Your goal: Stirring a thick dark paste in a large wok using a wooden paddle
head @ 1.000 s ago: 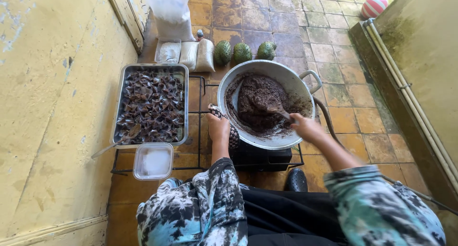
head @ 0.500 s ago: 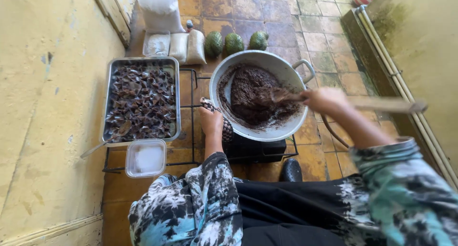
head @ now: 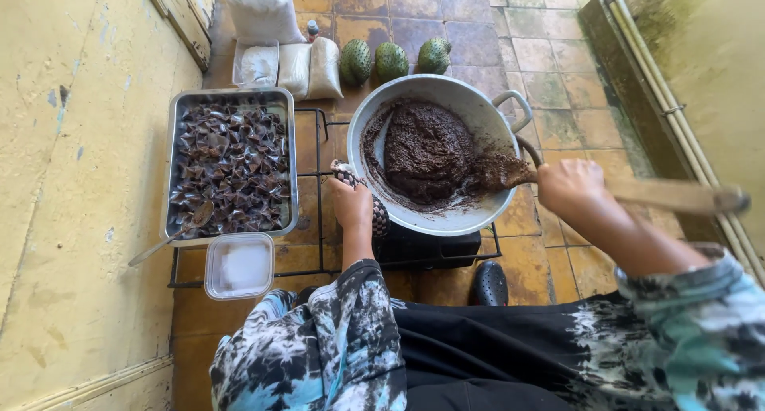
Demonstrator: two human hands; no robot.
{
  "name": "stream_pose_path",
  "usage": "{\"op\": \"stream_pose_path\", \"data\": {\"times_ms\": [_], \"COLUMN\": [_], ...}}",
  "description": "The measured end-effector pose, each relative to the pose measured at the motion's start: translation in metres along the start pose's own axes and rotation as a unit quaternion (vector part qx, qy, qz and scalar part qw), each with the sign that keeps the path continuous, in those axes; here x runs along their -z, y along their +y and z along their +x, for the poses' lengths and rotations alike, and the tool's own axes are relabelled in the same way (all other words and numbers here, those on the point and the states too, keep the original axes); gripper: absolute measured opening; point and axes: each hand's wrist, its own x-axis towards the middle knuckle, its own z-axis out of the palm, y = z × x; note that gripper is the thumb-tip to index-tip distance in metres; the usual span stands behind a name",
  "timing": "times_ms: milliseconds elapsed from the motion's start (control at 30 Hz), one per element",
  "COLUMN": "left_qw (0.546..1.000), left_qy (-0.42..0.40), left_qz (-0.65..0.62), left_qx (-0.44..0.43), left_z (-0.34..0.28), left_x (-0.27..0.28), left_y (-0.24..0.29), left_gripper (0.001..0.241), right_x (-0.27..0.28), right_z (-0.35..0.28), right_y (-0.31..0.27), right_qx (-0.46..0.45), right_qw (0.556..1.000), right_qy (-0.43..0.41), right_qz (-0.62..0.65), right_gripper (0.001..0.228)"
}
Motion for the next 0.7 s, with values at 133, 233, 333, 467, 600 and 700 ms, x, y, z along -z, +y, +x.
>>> {"op": "stream_pose_path", "data": {"times_ms": [133,233,333,467,600,700], "left_qw": [1.0,0.999,0.999,0.998,0.998,0.997], "left_qy": [-0.004,-0.014,-0.035,-0.05,-0.046,-0.064], "left_qz": [0.009,0.033,0.039,0.04,0.039,0.048], "left_qx": [0.006,0.011,0.016,0.004,-0.001,0.011], "left_z": [-0.004,0.002,0.0,0.002,-0.001,0.009], "left_x": [0.006,0.008,0.012,0.019,0.018,0.014], "left_y": [0.008,0.004,0.009,0.013,0.013,0.003], "left_gripper": [0.04,0.05,0.062,0.064,0.066,0.077], "right_x": [-0.046,-0.093,-0.092,-0.106,-0.12,-0.093], "right_z": [0.022,0.069,0.096,0.171,0.252,0.264], "right_y": [0.012,0.014,0.012,0.015,0.002,-0.021], "right_qx": [-0.002,0.006,0.009,0.068,0.138,0.194], "right_qw": [0.998,0.992,0.988,0.964,0.916,0.879], "right_qy": [0.002,0.056,0.1,0.234,0.364,0.424], "right_qz": [0.065,0.109,0.116,0.104,0.101,0.102], "right_gripper": [0.046,0.041,0.042,0.041,0.041,0.033]}}
